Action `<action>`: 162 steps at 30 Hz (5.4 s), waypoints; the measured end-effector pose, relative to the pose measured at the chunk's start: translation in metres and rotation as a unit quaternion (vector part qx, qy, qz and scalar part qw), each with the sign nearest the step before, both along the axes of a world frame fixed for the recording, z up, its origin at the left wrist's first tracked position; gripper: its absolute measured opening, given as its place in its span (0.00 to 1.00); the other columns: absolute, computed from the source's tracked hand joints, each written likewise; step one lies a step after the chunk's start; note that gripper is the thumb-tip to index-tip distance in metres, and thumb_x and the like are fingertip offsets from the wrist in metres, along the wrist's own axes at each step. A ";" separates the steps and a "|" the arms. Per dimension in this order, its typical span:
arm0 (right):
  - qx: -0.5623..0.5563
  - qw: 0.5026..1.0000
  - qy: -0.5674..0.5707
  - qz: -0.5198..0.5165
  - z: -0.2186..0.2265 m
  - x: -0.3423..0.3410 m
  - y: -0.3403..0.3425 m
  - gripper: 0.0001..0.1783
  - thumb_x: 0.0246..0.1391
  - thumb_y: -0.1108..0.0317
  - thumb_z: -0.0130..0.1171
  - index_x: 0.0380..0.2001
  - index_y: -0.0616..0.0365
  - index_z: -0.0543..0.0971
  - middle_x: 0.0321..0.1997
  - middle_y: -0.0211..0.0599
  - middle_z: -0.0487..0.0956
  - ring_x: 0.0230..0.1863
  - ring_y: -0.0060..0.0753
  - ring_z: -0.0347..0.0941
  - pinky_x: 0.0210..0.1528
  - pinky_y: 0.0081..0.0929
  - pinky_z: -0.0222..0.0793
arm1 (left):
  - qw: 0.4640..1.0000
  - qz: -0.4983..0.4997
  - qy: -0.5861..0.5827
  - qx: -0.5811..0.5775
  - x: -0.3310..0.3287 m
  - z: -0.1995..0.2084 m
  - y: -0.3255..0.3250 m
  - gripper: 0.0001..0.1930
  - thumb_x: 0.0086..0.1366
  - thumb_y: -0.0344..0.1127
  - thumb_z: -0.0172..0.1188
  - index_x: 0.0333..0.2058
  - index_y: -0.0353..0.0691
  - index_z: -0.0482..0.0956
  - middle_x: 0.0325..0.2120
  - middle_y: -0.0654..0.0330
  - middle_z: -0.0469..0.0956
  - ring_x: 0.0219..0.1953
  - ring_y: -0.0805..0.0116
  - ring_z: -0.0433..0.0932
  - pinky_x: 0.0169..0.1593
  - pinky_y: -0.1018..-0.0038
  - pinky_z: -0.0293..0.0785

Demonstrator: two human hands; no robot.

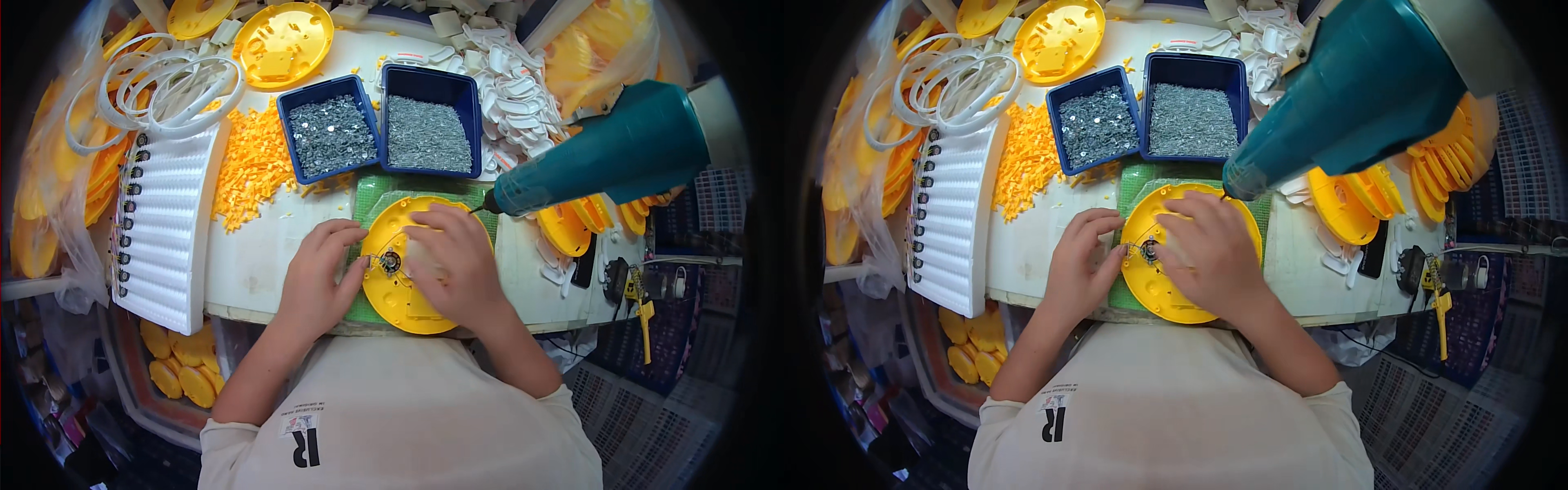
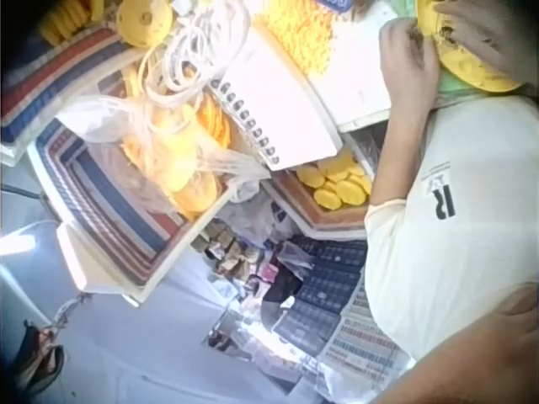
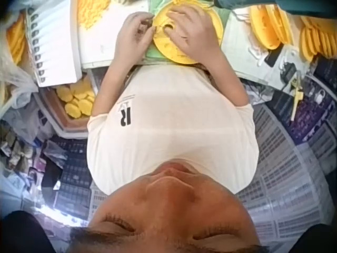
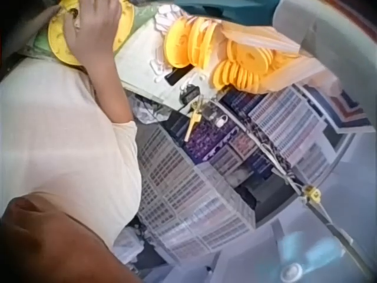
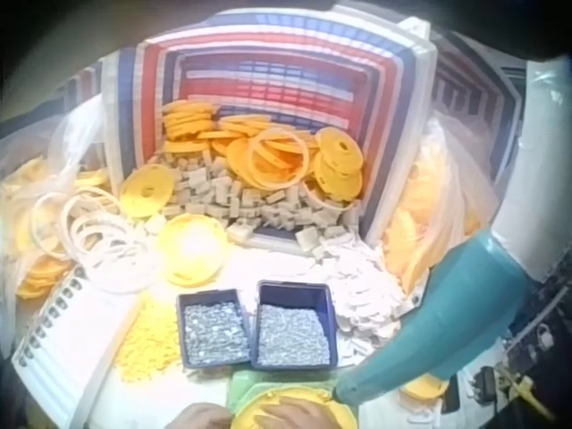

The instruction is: Assembling yellow toy units by installing internal components, circuit boards, and fastening screws using a pneumatic screwdriver.

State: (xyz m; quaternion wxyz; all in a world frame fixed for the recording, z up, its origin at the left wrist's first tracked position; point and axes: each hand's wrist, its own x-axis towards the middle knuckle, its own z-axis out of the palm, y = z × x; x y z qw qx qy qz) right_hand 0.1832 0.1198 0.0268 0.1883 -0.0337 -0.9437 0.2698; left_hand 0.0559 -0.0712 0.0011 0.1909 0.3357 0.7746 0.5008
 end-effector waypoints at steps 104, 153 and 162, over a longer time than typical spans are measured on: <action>0.173 0.720 -0.213 -0.637 -0.062 0.201 0.195 0.28 0.59 0.48 0.65 0.57 0.51 0.77 0.53 0.42 0.84 0.56 0.50 0.80 0.70 0.71 0.56 | 0.965 -0.180 0.189 -0.031 -0.010 0.009 0.022 0.23 0.50 0.15 0.52 0.43 0.39 0.84 0.41 0.55 0.86 0.61 0.45 0.76 0.67 0.58 0.68; 0.071 0.817 -0.192 -0.539 -0.041 0.227 0.199 0.37 0.50 0.57 0.69 0.64 0.55 0.73 0.55 0.51 0.83 0.57 0.54 0.79 0.68 0.49 0.66 | 0.976 -0.156 0.149 -0.006 -0.007 0.006 0.021 0.22 0.56 0.13 0.50 0.46 0.36 0.82 0.47 0.54 0.83 0.63 0.44 0.75 0.66 0.57 0.69; 0.115 0.776 -0.203 -0.586 -0.053 0.216 0.200 0.37 0.54 0.50 0.67 0.64 0.54 0.72 0.55 0.50 0.84 0.58 0.53 0.79 0.72 0.62 0.59 | 0.977 -0.166 0.128 -0.028 -0.009 0.002 0.019 0.22 0.57 0.13 0.47 0.47 0.34 0.82 0.54 0.48 0.79 0.68 0.48 0.71 0.69 0.59 0.66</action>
